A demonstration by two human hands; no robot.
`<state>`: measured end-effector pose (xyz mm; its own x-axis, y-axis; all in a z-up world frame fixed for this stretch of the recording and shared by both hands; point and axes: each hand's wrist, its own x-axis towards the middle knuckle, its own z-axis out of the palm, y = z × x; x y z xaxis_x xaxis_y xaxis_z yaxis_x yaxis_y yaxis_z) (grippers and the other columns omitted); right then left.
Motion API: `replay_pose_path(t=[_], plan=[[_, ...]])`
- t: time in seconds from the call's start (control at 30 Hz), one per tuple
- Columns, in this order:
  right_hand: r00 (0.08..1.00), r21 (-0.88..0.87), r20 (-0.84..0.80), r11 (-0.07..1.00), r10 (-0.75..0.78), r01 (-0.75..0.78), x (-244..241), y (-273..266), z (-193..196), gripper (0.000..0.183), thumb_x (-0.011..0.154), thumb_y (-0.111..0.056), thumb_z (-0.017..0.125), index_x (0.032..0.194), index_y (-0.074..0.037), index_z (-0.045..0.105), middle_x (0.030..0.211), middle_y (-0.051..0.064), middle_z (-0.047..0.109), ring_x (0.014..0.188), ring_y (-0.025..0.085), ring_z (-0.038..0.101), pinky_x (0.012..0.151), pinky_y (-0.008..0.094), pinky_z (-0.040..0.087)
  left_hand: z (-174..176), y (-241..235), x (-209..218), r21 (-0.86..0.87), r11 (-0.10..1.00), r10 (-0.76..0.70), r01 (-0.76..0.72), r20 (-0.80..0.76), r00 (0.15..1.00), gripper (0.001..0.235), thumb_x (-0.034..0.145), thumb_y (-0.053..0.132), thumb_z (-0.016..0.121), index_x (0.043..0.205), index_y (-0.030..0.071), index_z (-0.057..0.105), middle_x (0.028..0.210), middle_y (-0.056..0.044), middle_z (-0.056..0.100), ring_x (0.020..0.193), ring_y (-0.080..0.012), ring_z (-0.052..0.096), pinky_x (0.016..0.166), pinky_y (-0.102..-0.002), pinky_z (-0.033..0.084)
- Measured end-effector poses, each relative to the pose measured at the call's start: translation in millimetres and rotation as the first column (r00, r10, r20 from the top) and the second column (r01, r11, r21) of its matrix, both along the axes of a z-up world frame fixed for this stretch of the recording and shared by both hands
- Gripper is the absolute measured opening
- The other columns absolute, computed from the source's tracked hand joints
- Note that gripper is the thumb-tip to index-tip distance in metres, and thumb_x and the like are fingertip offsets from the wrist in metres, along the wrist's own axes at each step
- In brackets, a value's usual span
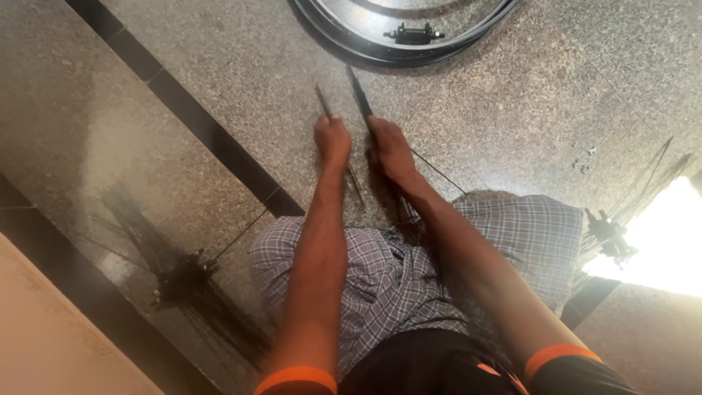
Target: The person sits on the floor and gathers thin black wires into a bundle. They then use a small metal fastener to secure the bundle, twisting the fastener with their fingers to tighten it around the wires.
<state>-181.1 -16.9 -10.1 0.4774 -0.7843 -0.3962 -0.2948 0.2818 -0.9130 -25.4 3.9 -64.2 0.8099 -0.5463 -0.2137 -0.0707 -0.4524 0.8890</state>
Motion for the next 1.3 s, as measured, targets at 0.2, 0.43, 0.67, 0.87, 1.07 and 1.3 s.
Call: replay_pose_path(t=[0.2, 0.43, 0.67, 0.87, 1.07, 1.3], plan=[[0.932, -0.920, -0.274, 0.346, -0.238, -0.183, -61, 27, 15, 0.038, 0.092, -0.013, 0.063, 0.125, 0.004, 0.056, 0.119, 0.028, 0.060, 0.107, 0.046, 0.057, 0.090, 0.053, 0.050, 17, 3, -1, -0.307, 0.946, -0.126, -0.102, -0.640, 0.758, 0.023, 0.104, 0.018, 0.055, 0.110, -0.001, 0.066, 0.071, -0.005, 0.057, 0.050, -0.0132, 0.051, 0.042, -0.031, 0.045], [0.848, -0.761, -0.497, 0.562, -0.185, -0.324, -90, 30, -13, 0.007, 0.093, -0.004, 0.061, 0.100, -0.007, 0.060, 0.090, 0.017, 0.059, 0.086, 0.042, 0.058, 0.074, 0.054, 0.049, 20, -4, -1, -0.349, 0.933, -0.186, -0.094, -0.687, 0.702, 0.027, 0.098, 0.005, 0.050, 0.123, -0.001, 0.059, 0.082, -0.011, 0.065, 0.061, -0.0189, 0.064, 0.054, -0.036, 0.058], [0.833, -0.786, -0.490, 0.543, -0.257, -0.295, -59, 2, -33, 0.011, 0.083, -0.006, 0.063, 0.091, -0.007, 0.057, 0.083, 0.018, 0.058, 0.079, 0.041, 0.059, 0.067, 0.054, 0.048, 10, -4, -1, -0.286, 0.955, -0.169, -0.083, -0.751, 0.638, 0.031, 0.096, -0.002, 0.048, 0.126, -0.005, 0.054, 0.094, -0.017, 0.069, 0.074, -0.0250, 0.070, 0.064, -0.040, 0.063], [0.866, -0.626, -0.481, 0.745, -0.139, -0.228, -25, -28, -29, 0.011, 0.094, -0.010, 0.064, 0.104, -0.008, 0.067, 0.095, 0.018, 0.069, 0.084, 0.036, 0.067, 0.075, 0.049, 0.056, 54, -1, -9, -0.297, 0.950, -0.288, 0.096, -0.719, 0.632, 0.030, 0.099, 0.003, 0.050, 0.127, -0.005, 0.060, 0.093, -0.019, 0.072, 0.073, -0.0240, 0.071, 0.064, -0.036, 0.062], [0.983, -0.068, -0.090, 0.986, -0.158, 0.152, -60, -48, 27, 0.024, 0.100, -0.019, 0.062, 0.119, -0.005, 0.068, 0.100, 0.009, 0.072, 0.083, 0.018, 0.069, 0.071, 0.033, 0.058, 96, 3, -36, -0.404, 0.853, -0.512, 0.330, -0.768, 0.383, 0.033, 0.102, 0.009, 0.048, 0.129, -0.005, 0.061, 0.092, -0.018, 0.072, 0.071, -0.0223, 0.070, 0.061, -0.034, 0.061], [0.935, 0.222, 0.129, 0.929, -0.329, 0.296, -85, -46, 72, 0.030, 0.101, -0.022, 0.061, 0.123, -0.002, 0.063, 0.100, 0.009, 0.071, 0.086, 0.017, 0.073, 0.072, 0.030, 0.059, 108, 10, -53, -0.468, 0.745, -0.613, 0.476, -0.762, 0.210, 0.032, 0.107, 0.021, 0.050, 0.127, -0.001, 0.063, 0.091, -0.012, 0.074, 0.066, -0.0172, 0.069, 0.058, -0.031, 0.057]])
